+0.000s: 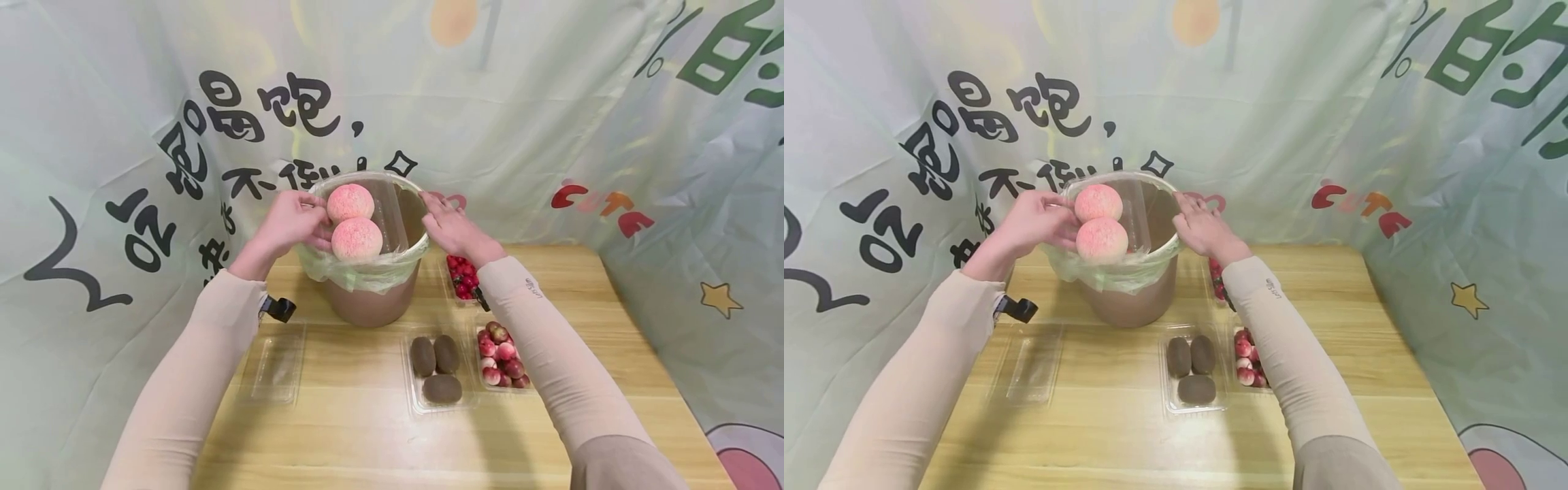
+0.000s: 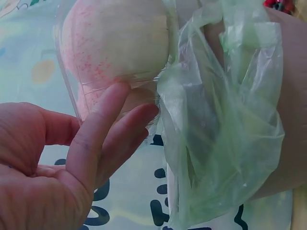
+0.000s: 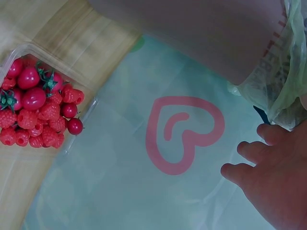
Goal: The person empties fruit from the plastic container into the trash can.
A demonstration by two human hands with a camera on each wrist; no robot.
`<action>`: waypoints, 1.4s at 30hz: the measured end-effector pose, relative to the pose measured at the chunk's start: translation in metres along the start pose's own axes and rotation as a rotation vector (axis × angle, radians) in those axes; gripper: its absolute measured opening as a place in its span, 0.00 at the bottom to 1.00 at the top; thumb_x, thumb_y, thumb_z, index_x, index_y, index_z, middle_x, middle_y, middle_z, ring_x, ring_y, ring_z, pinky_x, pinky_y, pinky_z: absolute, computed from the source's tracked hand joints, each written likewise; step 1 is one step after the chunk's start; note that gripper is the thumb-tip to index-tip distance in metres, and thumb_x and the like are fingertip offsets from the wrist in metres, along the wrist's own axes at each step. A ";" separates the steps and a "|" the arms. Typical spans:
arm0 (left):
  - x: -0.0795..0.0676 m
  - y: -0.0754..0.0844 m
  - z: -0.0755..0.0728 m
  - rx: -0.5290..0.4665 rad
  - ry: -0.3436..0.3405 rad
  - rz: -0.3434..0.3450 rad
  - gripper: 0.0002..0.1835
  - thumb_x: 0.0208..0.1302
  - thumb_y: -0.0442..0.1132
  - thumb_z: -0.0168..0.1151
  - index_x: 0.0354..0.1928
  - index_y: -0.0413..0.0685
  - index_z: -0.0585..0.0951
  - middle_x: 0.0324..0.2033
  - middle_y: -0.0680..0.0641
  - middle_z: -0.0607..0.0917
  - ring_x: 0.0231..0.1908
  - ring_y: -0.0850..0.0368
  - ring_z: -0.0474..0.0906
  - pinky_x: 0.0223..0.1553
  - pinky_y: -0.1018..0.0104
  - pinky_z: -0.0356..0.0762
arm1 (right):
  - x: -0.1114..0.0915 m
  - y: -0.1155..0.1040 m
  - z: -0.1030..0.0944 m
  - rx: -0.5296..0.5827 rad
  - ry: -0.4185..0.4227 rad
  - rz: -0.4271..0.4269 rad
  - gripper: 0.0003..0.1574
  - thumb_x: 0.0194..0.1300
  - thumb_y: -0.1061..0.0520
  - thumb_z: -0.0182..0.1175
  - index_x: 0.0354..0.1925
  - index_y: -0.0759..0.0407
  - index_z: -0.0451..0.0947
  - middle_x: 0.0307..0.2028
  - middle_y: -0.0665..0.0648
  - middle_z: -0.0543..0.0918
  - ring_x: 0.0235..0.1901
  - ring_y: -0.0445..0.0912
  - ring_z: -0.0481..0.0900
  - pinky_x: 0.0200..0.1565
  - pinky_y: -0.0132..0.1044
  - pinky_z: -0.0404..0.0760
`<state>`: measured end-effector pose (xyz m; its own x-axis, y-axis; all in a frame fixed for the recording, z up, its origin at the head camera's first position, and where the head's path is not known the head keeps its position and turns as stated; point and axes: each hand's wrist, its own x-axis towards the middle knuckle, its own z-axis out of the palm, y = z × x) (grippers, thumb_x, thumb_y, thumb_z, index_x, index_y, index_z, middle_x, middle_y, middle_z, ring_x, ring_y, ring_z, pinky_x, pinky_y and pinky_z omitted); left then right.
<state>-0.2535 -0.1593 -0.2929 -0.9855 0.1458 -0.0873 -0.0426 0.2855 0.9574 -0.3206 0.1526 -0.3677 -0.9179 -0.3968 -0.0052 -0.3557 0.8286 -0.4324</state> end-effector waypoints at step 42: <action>0.058 -0.022 0.017 0.312 0.568 0.296 0.18 0.68 0.30 0.51 0.58 0.33 0.75 0.43 0.32 0.90 0.42 0.44 0.86 0.51 0.54 0.83 | 0.003 0.002 0.001 0.009 0.003 -0.003 0.44 0.77 0.42 0.26 0.87 0.47 0.37 0.86 0.57 0.47 0.84 0.63 0.43 0.83 0.61 0.41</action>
<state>-0.3074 -0.1412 -0.3234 -0.8856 -0.2329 0.4019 0.2052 0.5800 0.7883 -0.3234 0.1525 -0.3697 -0.9173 -0.3982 -0.0009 -0.3571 0.8237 -0.4404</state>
